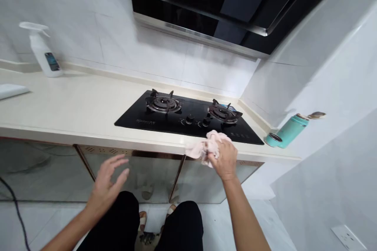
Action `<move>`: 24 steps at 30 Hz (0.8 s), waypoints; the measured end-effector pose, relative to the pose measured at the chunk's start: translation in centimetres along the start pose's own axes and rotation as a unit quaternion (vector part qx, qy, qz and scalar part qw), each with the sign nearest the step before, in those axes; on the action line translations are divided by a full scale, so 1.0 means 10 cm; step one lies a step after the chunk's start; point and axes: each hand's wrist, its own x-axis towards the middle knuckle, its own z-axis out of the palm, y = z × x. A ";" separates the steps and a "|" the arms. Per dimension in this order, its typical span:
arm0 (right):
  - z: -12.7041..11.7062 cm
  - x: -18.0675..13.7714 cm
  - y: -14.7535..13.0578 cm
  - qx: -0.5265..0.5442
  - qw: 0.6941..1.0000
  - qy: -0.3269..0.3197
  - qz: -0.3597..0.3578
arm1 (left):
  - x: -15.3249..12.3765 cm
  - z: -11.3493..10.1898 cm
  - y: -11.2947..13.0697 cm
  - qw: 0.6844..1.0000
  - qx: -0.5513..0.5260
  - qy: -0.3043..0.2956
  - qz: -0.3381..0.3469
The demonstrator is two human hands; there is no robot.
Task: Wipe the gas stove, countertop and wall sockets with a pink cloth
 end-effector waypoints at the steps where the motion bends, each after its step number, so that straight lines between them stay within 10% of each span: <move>1: -0.04 -0.06 0.27 -0.020 1.000 -0.001 0.023 | 0.18 -0.05 -0.02 0.999 0.035 0.006 0.000; 7: -0.23 -0.34 1.42 -0.123 0.987 -0.074 0.073 | 1.12 -0.43 -0.38 0.979 0.192 0.016 -0.062; 12: -0.32 -0.30 1.43 -0.156 0.975 -0.152 0.047 | 1.56 -0.60 -0.72 0.957 0.244 -0.098 -0.125; 19: -0.27 0.23 -0.15 -0.120 0.969 -0.185 -0.112 | 1.91 -0.54 -0.76 0.920 0.305 -0.237 -0.065; 24: 0.00 0.58 -1.74 -0.027 0.967 -0.164 -0.191 | 1.98 -0.51 -0.91 0.967 0.156 -0.181 -0.090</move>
